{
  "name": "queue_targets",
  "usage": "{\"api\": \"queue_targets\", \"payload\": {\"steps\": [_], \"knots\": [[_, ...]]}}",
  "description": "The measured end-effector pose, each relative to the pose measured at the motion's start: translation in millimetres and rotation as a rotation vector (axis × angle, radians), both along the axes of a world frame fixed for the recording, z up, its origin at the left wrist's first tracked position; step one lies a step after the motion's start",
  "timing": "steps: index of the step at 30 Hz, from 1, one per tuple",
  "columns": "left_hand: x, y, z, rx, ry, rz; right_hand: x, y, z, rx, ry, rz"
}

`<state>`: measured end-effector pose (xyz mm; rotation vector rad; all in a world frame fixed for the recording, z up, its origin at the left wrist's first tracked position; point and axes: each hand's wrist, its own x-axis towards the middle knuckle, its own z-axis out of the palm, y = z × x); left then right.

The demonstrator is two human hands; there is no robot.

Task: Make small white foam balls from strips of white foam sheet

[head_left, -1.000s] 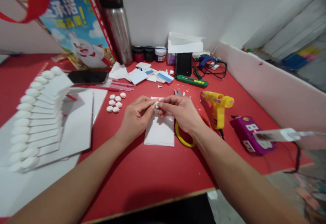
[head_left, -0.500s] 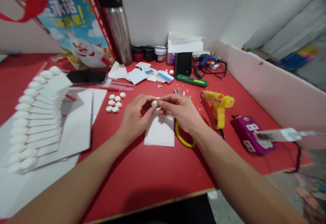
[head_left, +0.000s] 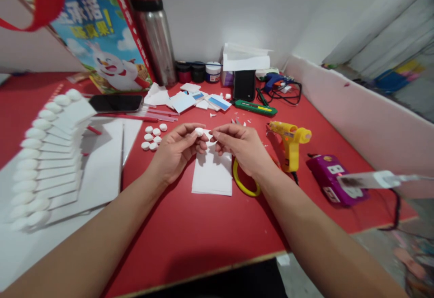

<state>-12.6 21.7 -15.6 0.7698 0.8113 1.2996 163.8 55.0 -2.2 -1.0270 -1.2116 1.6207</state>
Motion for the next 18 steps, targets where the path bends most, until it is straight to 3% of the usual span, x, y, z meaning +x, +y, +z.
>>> {"api": "queue_targets", "payload": {"steps": [11,18], "knots": [[0.2,0.8,2.6,-0.154,-0.165,-0.08,-1.7,-1.9,2.5,0.017,0.003,0.036],[-1.8,2.0,2.0,-0.165,-0.206,-0.106,-2.6,-2.9,4.7,0.032,-0.042,0.044]]}}
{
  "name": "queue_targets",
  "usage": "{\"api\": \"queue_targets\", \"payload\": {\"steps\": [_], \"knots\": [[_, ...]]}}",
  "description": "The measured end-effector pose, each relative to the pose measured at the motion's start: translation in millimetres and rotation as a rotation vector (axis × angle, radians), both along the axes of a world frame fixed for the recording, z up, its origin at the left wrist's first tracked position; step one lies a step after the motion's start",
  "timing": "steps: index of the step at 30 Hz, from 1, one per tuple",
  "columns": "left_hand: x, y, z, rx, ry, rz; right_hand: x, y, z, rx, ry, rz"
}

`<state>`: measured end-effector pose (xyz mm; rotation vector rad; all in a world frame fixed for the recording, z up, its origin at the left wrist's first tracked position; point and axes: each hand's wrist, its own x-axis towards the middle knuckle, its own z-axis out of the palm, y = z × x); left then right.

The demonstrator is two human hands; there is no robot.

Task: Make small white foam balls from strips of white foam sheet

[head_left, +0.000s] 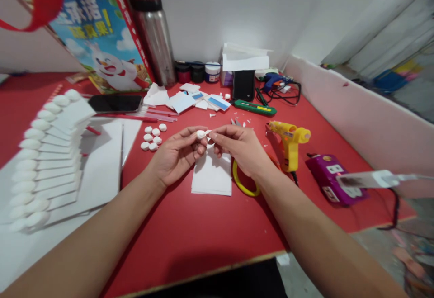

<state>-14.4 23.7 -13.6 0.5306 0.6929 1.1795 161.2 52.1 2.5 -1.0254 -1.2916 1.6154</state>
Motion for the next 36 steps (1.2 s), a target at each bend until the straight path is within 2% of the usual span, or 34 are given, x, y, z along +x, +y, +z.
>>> {"api": "queue_targets", "payload": {"steps": [3,5,7,8,10,13,17,19,22,27,29,33,34,36], "knots": [[0,0,0.9,-0.008,0.008,0.024,6,1,5.4,0.111,-0.145,-0.039],[1,0,2.1,-0.041,0.02,0.047,14,1,15.2,0.249,-0.335,-0.102],[1,0,3.0,-0.082,0.03,0.063,22,0,30.6,0.439,-0.615,-0.155],[1,0,3.1,-0.097,0.033,0.067,27,-2,39.4,0.542,-0.805,-0.148],[0,1,2.7,-0.105,0.034,0.07,34,-7,55.7,0.647,-1.18,-0.107],[-1,1,1.2,-0.1,0.013,0.047,43,-18,67.1,0.652,-1.589,0.021],[-2,1,0.3,-0.114,-0.059,0.002,48,-35,53.1,0.492,-1.792,0.246],[-2,1,1.0,-0.123,-0.086,-0.005,47,-41,42.0,0.473,-1.815,0.266],[-2,0,2.7,-0.135,-0.09,0.002,42,-42,31.5,0.439,-1.792,0.19],[-3,-1,3.7,-0.158,-0.085,0.042,51,-30,31.3,0.265,-1.638,0.115],[-3,0,3.9,-0.16,-0.097,0.056,62,-28,30.6,0.26,-1.451,0.06],[-1,0,6.3,-0.189,-0.09,0.104,74,-32,24.0,0.297,-0.782,-0.011],[-1,0,7.2,-0.195,-0.085,0.111,73,-34,22.6,0.322,-0.684,-0.023],[0,-1,9.0,-0.194,-0.078,0.11,66,-39,21.4,0.399,-0.642,-0.041]]}}
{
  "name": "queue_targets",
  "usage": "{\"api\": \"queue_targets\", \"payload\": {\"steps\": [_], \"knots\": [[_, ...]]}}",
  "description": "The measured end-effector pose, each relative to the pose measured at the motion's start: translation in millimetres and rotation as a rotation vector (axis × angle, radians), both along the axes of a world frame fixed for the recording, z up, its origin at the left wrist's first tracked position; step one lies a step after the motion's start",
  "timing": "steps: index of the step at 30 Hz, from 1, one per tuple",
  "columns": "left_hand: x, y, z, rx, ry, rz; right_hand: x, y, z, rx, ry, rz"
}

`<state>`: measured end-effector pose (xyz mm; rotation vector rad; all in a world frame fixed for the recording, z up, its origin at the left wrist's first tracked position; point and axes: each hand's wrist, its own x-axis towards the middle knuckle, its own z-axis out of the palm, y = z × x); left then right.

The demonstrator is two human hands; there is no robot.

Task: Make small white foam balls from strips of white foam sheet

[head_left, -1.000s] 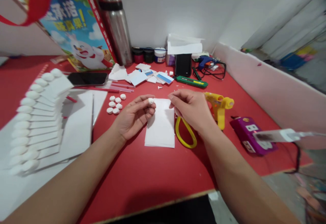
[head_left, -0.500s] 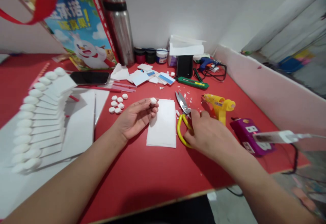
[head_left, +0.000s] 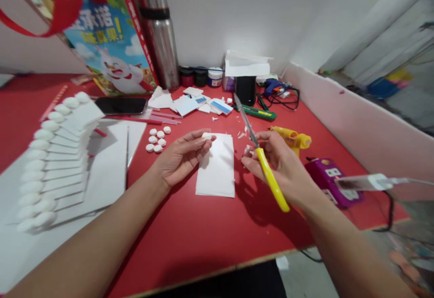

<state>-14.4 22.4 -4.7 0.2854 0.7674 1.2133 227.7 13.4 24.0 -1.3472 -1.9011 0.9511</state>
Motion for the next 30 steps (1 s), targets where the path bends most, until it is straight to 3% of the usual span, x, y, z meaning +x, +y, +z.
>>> {"api": "queue_targets", "payload": {"steps": [5,9,18,30], "knots": [[0,-2,0.8,0.015,-0.002,-0.026,-16,-7,-0.4,0.217,-0.294,0.077],[1,-2,-2.5,0.079,-0.005,-0.043,-19,-9,-4.7,0.3,-0.429,0.113],[0,-2,-8.6,0.172,0.052,-0.08,-25,-10,-5.5,0.272,-0.449,0.115],[4,-3,-3.6,0.154,0.1,-0.069,-25,-14,-12.5,0.343,-0.465,0.102]]}}
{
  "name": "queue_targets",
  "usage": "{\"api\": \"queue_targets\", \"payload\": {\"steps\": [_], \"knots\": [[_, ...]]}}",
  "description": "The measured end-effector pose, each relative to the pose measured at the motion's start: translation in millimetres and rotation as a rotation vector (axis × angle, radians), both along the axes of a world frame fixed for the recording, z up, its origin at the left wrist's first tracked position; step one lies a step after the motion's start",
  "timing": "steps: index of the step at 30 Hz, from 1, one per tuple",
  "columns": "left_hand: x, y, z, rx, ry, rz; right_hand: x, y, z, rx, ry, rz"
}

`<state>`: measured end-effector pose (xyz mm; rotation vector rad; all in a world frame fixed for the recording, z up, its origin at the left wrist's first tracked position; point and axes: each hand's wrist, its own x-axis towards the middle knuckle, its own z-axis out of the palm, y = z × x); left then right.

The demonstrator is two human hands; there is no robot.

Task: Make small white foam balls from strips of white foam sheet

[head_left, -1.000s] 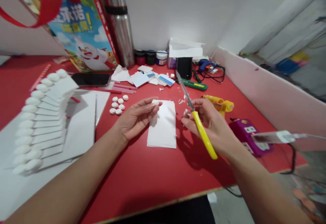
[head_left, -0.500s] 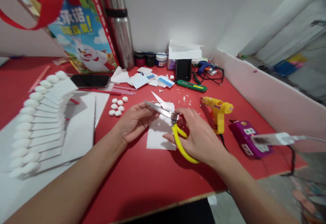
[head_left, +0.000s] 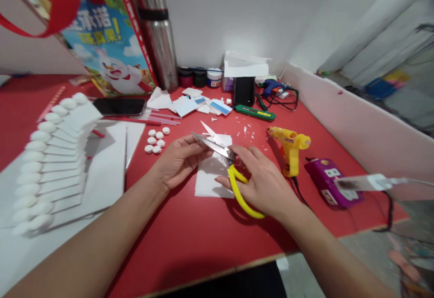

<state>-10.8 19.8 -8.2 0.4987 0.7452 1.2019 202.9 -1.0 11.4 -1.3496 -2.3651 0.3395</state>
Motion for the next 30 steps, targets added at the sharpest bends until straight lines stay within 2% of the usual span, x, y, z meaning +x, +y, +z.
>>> {"api": "queue_targets", "payload": {"steps": [6,14,25,30], "knots": [[-1.0,-0.4,-2.1,-0.002,0.015,0.006,0.3,0.8,-6.6,0.078,0.031,0.01],[-1.0,-1.0,-3.0,0.016,0.007,0.005,0.4,-1.5,-7.1,0.134,0.078,0.014],[-0.7,0.4,-4.9,-0.052,0.021,0.012,1.7,-1.2,-7.1,0.113,-0.004,-0.001],[-0.2,0.6,-2.6,-0.073,0.009,0.003,2.0,-1.0,-4.0,-0.008,0.096,-0.027]]}}
